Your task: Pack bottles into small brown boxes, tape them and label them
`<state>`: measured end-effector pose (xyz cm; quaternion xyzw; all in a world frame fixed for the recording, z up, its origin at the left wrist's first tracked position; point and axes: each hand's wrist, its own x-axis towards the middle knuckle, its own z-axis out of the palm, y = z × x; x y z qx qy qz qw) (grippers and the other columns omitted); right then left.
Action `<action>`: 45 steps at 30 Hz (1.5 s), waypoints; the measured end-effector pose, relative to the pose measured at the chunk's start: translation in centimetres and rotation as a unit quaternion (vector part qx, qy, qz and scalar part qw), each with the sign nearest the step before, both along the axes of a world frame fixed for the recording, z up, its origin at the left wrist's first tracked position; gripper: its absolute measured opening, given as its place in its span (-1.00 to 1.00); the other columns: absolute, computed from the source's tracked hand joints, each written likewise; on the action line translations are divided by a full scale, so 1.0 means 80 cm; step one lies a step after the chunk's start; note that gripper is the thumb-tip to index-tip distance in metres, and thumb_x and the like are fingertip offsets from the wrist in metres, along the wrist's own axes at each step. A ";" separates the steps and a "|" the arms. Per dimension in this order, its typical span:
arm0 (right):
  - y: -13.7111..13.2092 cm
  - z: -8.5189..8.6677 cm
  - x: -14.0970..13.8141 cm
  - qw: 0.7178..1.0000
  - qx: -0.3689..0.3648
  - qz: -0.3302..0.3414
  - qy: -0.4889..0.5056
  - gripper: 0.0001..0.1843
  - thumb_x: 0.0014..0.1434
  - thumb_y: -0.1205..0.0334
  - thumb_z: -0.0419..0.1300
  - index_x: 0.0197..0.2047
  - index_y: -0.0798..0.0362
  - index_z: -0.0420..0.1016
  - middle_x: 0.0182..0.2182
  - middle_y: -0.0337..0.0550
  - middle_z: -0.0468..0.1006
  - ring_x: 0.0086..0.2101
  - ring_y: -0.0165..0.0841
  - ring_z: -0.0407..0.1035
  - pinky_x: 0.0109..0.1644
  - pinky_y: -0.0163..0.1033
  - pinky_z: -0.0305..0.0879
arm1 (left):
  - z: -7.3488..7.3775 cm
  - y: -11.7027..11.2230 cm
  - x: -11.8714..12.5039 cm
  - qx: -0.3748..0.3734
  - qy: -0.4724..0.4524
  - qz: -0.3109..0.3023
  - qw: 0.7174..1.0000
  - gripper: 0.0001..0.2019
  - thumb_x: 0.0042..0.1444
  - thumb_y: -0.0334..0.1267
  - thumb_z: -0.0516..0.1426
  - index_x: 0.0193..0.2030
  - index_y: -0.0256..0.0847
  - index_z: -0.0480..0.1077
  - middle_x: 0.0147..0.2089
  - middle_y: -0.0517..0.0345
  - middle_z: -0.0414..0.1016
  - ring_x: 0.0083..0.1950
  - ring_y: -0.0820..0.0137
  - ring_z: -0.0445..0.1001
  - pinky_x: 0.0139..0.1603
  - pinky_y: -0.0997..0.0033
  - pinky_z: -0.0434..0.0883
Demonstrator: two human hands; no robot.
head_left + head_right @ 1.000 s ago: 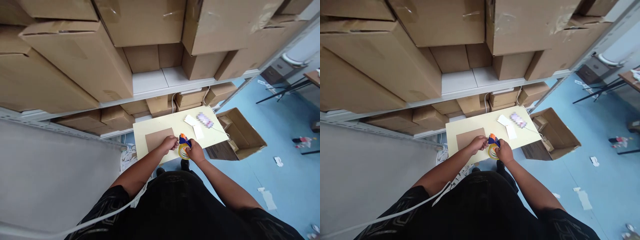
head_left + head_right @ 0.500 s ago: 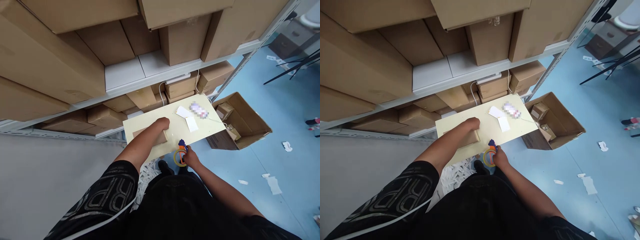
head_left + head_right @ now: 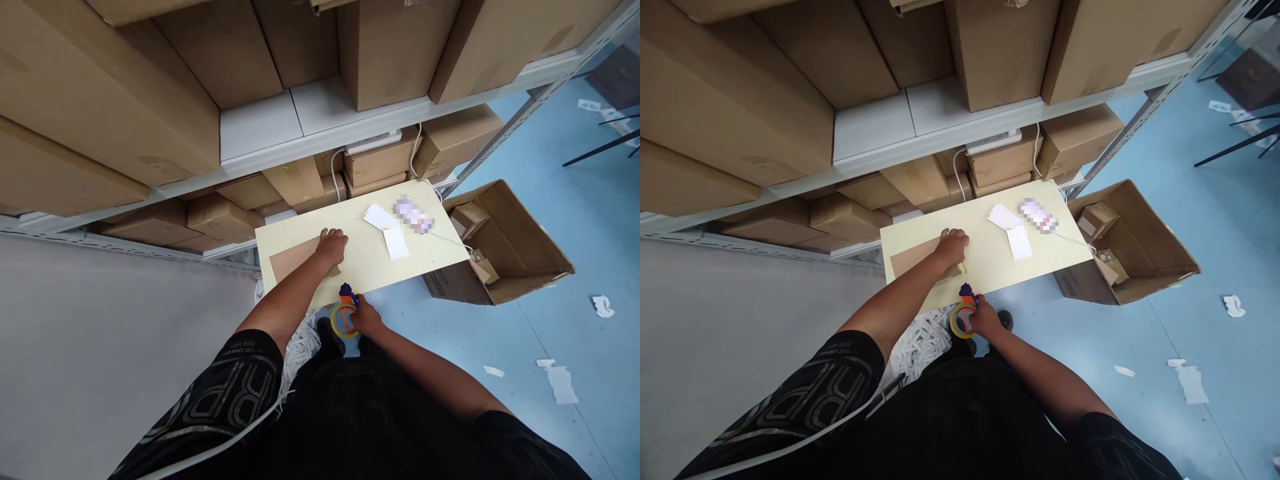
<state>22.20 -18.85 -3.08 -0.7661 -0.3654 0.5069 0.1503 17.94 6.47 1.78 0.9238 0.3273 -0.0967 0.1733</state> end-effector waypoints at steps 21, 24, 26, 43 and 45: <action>0.096 0.019 -0.010 1.000 0.008 0.010 -0.021 -0.45 -0.01 0.42 0.22 0.10 -0.02 0.42 -0.16 -0.18 0.64 -0.14 -0.23 0.54 -0.17 -0.29 0.38 | 0.017 -0.109 -0.310 -0.019 -0.074 0.046 0.996 0.03 -0.11 0.07 0.46 0.51 0.03 0.18 0.62 -0.07 -0.12 0.57 -0.28 -0.12 0.53 -0.25 -0.13; 0.135 0.020 0.013 0.998 0.003 0.043 -0.034 -0.41 -0.03 0.41 0.26 0.12 -0.02 0.43 -0.15 -0.13 0.64 -0.13 -0.18 0.54 -0.18 -0.27 0.36 | 0.009 -0.115 -0.281 0.027 -0.062 0.042 0.997 0.03 -0.01 0.19 0.37 0.55 -0.04 0.09 0.62 -0.08 -0.12 0.61 -0.21 -0.27 0.53 -0.25 -0.16; 0.149 0.021 0.026 0.998 -0.001 0.056 -0.040 -0.35 -0.04 0.41 0.27 0.17 -0.02 0.41 -0.14 -0.11 0.64 -0.13 -0.16 0.54 -0.17 -0.26 0.36 | 0.004 -0.118 -0.268 0.055 -0.059 0.068 0.994 0.02 0.06 0.22 0.31 0.56 -0.11 0.04 0.62 -0.11 -0.12 0.62 -0.17 -0.30 0.52 -0.22 -0.08; 0.034 0.002 -0.020 1.000 0.010 -0.015 -0.016 -0.37 0.09 0.39 0.19 0.25 -0.05 0.28 -0.07 -0.17 0.65 -0.08 -0.25 0.56 -0.02 -0.26 0.43 | 0.002 -0.139 -0.201 0.028 -0.079 0.147 0.986 -0.01 0.04 -0.02 0.37 0.51 -0.38 0.07 0.59 -0.34 -0.11 0.60 -0.28 -0.25 0.50 -0.25 0.09; 0.067 0.010 0.006 0.999 0.021 0.019 -0.035 -0.40 0.11 0.36 0.22 0.23 -0.04 0.32 -0.03 -0.12 0.65 -0.05 -0.22 0.55 -0.03 -0.26 0.41 | 0.010 -0.121 -0.220 0.028 -0.059 0.085 0.994 -0.09 0.03 -0.05 0.38 0.49 -0.23 0.17 0.57 -0.24 0.01 0.58 -0.25 -0.12 0.49 -0.24 0.11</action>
